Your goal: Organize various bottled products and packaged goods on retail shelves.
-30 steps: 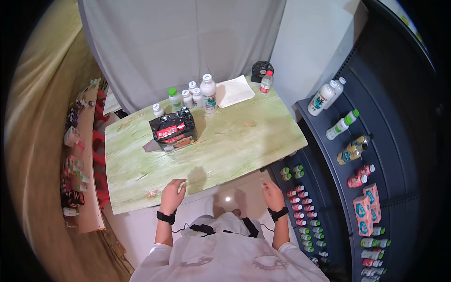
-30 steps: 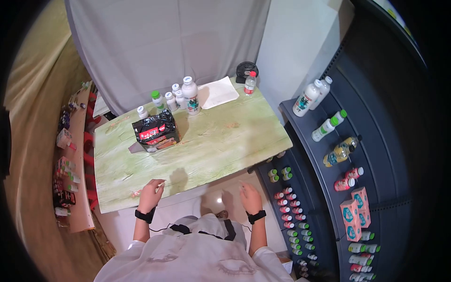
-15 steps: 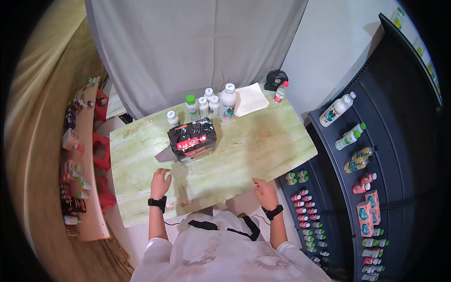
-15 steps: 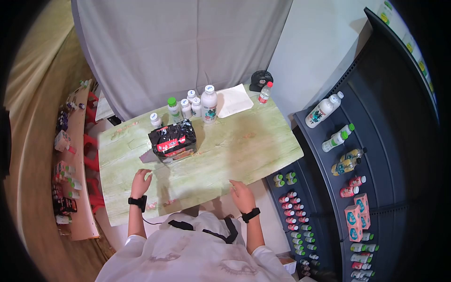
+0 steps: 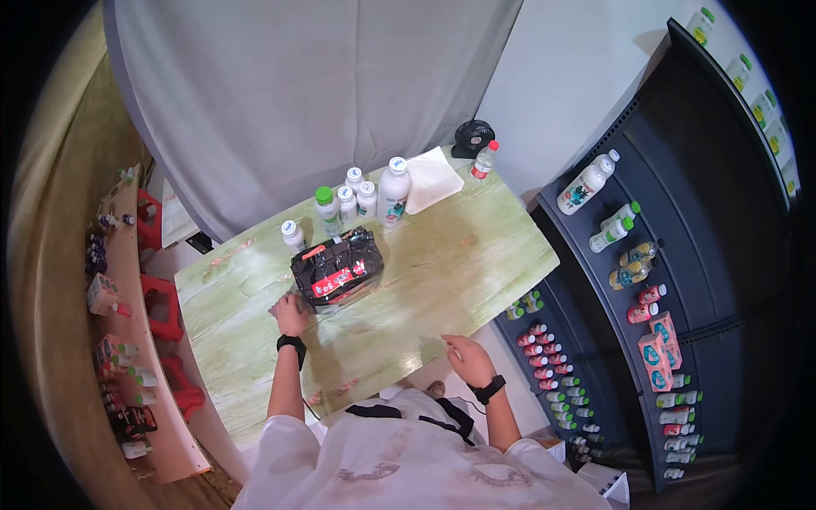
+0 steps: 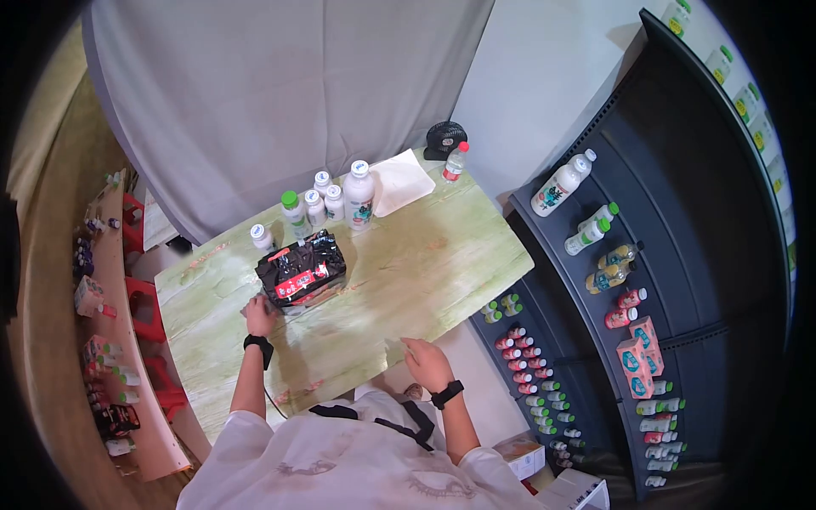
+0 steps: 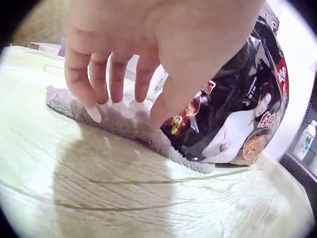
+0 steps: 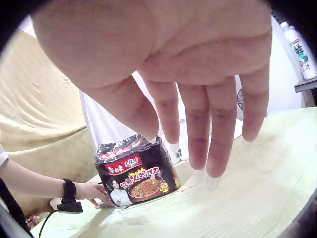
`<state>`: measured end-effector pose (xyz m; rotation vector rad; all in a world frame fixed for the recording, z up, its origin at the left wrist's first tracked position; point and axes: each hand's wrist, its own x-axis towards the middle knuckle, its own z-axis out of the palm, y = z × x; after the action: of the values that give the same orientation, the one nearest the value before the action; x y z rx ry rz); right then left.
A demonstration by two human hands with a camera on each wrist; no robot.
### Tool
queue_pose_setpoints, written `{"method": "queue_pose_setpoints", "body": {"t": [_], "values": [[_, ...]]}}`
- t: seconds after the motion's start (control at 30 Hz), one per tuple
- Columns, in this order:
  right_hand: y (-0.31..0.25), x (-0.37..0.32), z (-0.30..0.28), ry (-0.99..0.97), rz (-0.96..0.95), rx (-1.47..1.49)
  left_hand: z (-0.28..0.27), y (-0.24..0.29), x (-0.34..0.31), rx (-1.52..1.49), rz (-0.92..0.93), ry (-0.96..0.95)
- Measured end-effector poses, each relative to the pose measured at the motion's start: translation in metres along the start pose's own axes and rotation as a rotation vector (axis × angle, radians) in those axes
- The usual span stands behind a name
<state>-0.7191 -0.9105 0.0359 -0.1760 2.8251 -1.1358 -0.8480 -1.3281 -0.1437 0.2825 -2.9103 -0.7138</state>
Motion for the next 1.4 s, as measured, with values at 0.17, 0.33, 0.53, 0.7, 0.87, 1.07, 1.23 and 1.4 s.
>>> {"method": "queue_pose_setpoints", "body": {"t": [0.17, 0.33, 0.53, 0.7, 0.87, 1.07, 1.23, 1.4], "values": [[0.008, -0.004, 0.001, -0.058, 0.046, -0.054, 0.001, 0.007, 0.007, 0.013, -0.075, -0.124], [0.006, 0.009, 0.012, -0.051, -0.045, -0.019, 0.015, 0.015, -0.005, -0.02, -0.049, -0.053], [0.004, 0.048, 0.019, -0.103, -0.248, -0.06, -0.002, 0.037, -0.029, -0.099, -0.161, -0.181], [-0.011, 0.087, 0.019, -0.169, -0.336, -0.103, -0.003, 0.039, -0.055, -0.087, -0.198, -0.173], [0.001, 0.136, 0.064, -0.18, -0.493, -0.108, -0.01, 0.048, -0.072, -0.053, -0.193, -0.149], [-0.016, 0.197, 0.105, -0.546, -0.308, -0.418, 0.005, 0.04, -0.097, -0.039, -0.167, -0.167], [0.016, 0.188, 0.183, -0.614, -0.546, -0.573, 0.002, 0.042, -0.108, 0.073, -0.121, -0.238], [-0.022, 0.185, 0.193, -0.711, -0.489, -0.641, 0.0, 0.048, -0.117, 0.223, -0.073, -0.292]]}}
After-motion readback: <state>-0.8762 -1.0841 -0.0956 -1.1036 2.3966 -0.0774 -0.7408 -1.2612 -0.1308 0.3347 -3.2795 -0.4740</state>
